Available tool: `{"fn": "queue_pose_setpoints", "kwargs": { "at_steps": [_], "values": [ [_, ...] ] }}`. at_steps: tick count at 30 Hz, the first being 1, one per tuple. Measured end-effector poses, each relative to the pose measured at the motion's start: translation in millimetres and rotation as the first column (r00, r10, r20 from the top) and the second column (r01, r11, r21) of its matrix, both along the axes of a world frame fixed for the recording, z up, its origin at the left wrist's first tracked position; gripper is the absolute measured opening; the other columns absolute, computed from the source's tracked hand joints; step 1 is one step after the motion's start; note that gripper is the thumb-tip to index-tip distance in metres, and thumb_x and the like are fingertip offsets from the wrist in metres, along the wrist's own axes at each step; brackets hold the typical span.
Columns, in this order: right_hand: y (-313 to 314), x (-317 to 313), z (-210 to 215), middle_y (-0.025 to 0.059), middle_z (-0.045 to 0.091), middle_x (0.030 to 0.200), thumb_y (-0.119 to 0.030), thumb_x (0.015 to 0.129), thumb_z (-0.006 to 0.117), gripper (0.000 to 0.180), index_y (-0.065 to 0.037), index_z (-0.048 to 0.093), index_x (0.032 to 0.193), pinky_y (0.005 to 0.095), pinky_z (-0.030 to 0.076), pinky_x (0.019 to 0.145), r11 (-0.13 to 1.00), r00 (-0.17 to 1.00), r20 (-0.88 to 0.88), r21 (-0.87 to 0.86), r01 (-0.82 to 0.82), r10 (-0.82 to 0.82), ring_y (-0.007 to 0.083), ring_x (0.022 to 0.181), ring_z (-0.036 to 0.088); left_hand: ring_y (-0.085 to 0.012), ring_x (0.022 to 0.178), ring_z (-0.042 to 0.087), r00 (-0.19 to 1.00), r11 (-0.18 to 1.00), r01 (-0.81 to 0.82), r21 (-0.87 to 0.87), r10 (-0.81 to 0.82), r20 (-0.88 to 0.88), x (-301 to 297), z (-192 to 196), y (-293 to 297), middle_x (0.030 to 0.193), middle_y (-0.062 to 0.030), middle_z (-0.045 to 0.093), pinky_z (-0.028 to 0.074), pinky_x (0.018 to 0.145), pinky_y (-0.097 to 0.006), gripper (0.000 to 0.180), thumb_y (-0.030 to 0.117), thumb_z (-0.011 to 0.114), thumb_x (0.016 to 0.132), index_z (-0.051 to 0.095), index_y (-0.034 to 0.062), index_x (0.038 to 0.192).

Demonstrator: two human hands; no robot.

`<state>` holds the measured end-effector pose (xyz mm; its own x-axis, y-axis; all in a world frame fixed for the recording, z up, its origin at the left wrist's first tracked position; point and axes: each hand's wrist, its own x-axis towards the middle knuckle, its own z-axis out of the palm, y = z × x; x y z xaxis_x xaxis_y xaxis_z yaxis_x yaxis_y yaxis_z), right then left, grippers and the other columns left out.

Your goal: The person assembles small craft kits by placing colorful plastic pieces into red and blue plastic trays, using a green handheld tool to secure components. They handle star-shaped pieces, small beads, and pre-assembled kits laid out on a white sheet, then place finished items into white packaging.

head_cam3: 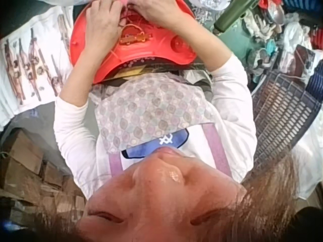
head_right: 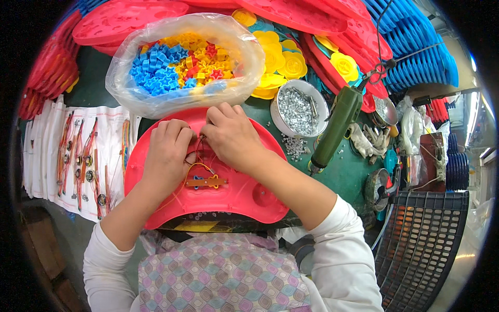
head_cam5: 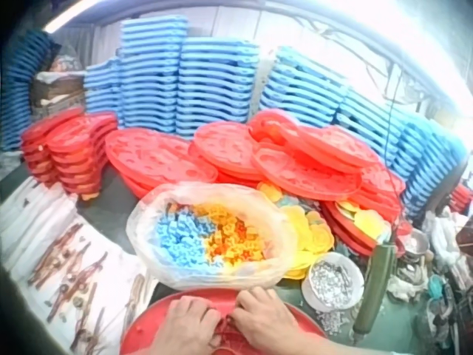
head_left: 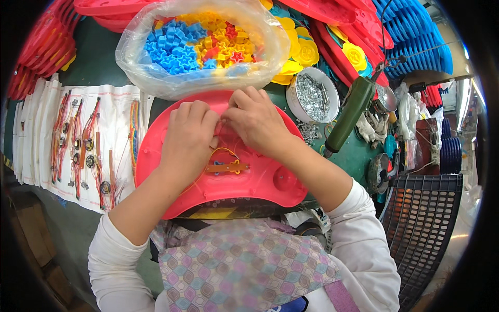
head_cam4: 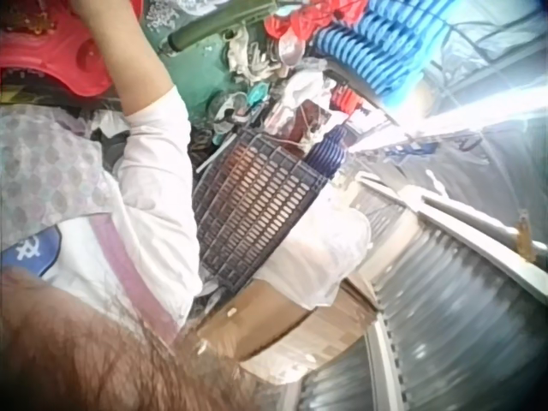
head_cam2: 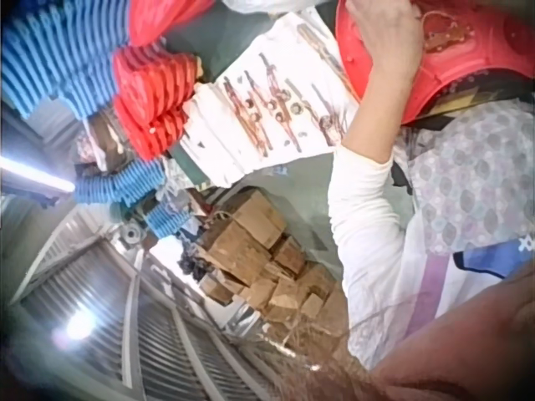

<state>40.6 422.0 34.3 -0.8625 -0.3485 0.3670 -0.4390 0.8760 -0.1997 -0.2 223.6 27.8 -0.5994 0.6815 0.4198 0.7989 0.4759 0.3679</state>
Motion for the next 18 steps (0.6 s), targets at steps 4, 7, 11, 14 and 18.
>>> {"fn": "queue_pose_setpoints", "kwargs": {
  "at_steps": [4, 7, 11, 14, 18],
  "values": [
    [5, 14, 8, 0.0073, 0.057, 0.098, -0.012, 0.083, 0.070, 0.013, -0.008, 0.070, 0.095, 0.0406, 0.047, 0.082, 0.998, 0.988, 0.148, 0.050, -0.049, 0.041, 0.0273, 0.099, 0.056, -0.0300, 0.103, 0.055, 1.000, 1.000, 0.004, 0.012, -0.004, 0.015, 2, 1, 2, 0.106, -0.0093, 0.056, 0.045, 0.088, -0.044, 0.033, 0.008, 0.077, 0.071, 0.063, 0.0079, 0.101],
    [9, 26, 14, 0.0090, 0.059, 0.098, -0.012, 0.082, 0.068, 0.015, -0.006, 0.068, 0.095, 0.0400, 0.050, 0.083, 0.999, 0.976, 0.213, 0.001, -0.035, 0.034, 0.0274, 0.097, 0.059, -0.0303, 0.105, 0.054, 0.997, 0.999, 0.031, 0.008, -0.030, -0.075, 4, 0, 6, 0.106, -0.0091, 0.055, 0.044, 0.090, -0.045, 0.033, 0.008, 0.075, 0.072, 0.064, 0.0103, 0.103],
    [9, 30, 24, 0.0084, 0.061, 0.096, -0.010, 0.084, 0.071, 0.014, -0.007, 0.065, 0.096, 0.0383, 0.054, 0.078, 0.994, 0.998, -0.024, 0.093, -0.058, 0.061, 0.0278, 0.089, 0.062, -0.0307, 0.109, 0.053, 0.994, 0.996, 0.052, -0.067, -0.058, -0.088, 3, -4, 5, 0.108, -0.0095, 0.054, 0.044, 0.092, -0.046, 0.033, 0.009, 0.073, 0.074, 0.065, 0.0122, 0.107],
    [8, 35, 21, 0.0074, 0.062, 0.097, -0.009, 0.082, 0.073, 0.014, -0.007, 0.065, 0.093, 0.0374, 0.054, 0.075, 0.998, 0.995, -0.085, 0.050, 0.047, -0.043, 0.0270, 0.088, 0.063, -0.0309, 0.111, 0.052, 0.994, 0.993, 0.069, -0.091, -0.076, -0.084, 1, -3, 8, 0.110, -0.0098, 0.054, 0.043, 0.093, -0.046, 0.034, 0.009, 0.072, 0.075, 0.066, 0.0122, 0.108],
    [0, 47, 6, 0.0052, 0.059, 0.094, -0.008, 0.079, 0.076, 0.013, -0.008, 0.067, 0.088, 0.0358, 0.053, 0.072, 0.948, 0.971, 0.081, -0.210, 0.238, -0.225, 0.0246, 0.088, 0.060, -0.0308, 0.112, 0.052, 0.990, 0.995, 0.059, -0.080, -0.069, -0.122, 4, -6, 9, 0.111, -0.0097, 0.054, 0.043, 0.095, -0.046, 0.033, 0.009, 0.072, 0.075, 0.067, 0.0120, 0.108]
  ]
}}
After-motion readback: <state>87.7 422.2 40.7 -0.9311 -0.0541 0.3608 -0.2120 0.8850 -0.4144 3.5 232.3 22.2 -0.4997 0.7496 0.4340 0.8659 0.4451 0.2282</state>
